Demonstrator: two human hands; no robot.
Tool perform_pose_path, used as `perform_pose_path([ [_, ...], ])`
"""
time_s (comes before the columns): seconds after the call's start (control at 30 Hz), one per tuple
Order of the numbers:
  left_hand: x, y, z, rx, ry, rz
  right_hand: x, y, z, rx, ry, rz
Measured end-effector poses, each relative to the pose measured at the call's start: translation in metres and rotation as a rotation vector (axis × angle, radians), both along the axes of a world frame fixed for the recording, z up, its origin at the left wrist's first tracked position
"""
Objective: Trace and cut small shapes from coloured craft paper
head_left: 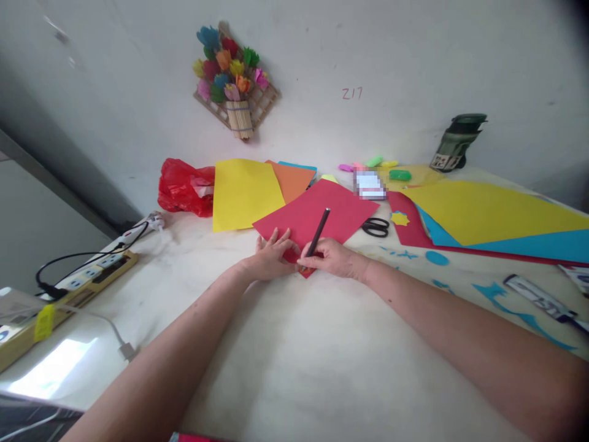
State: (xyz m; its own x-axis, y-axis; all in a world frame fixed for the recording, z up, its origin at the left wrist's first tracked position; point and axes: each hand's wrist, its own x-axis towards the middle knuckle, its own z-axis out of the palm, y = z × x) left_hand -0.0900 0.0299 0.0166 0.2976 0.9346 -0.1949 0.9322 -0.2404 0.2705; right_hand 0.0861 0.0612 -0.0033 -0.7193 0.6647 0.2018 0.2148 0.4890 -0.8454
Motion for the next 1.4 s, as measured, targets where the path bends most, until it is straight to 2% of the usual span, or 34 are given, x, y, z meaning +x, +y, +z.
perform_pose_path([
  [1.17,0.001,-0.002,0.0,0.02,-0.031,0.006,0.007,0.002,0.007,-0.012,0.03,0.028],
  [1.4,0.003,-0.002,0.004,-0.004,-0.015,0.015,0.004,0.003,0.011,-0.045,0.241,-0.102],
])
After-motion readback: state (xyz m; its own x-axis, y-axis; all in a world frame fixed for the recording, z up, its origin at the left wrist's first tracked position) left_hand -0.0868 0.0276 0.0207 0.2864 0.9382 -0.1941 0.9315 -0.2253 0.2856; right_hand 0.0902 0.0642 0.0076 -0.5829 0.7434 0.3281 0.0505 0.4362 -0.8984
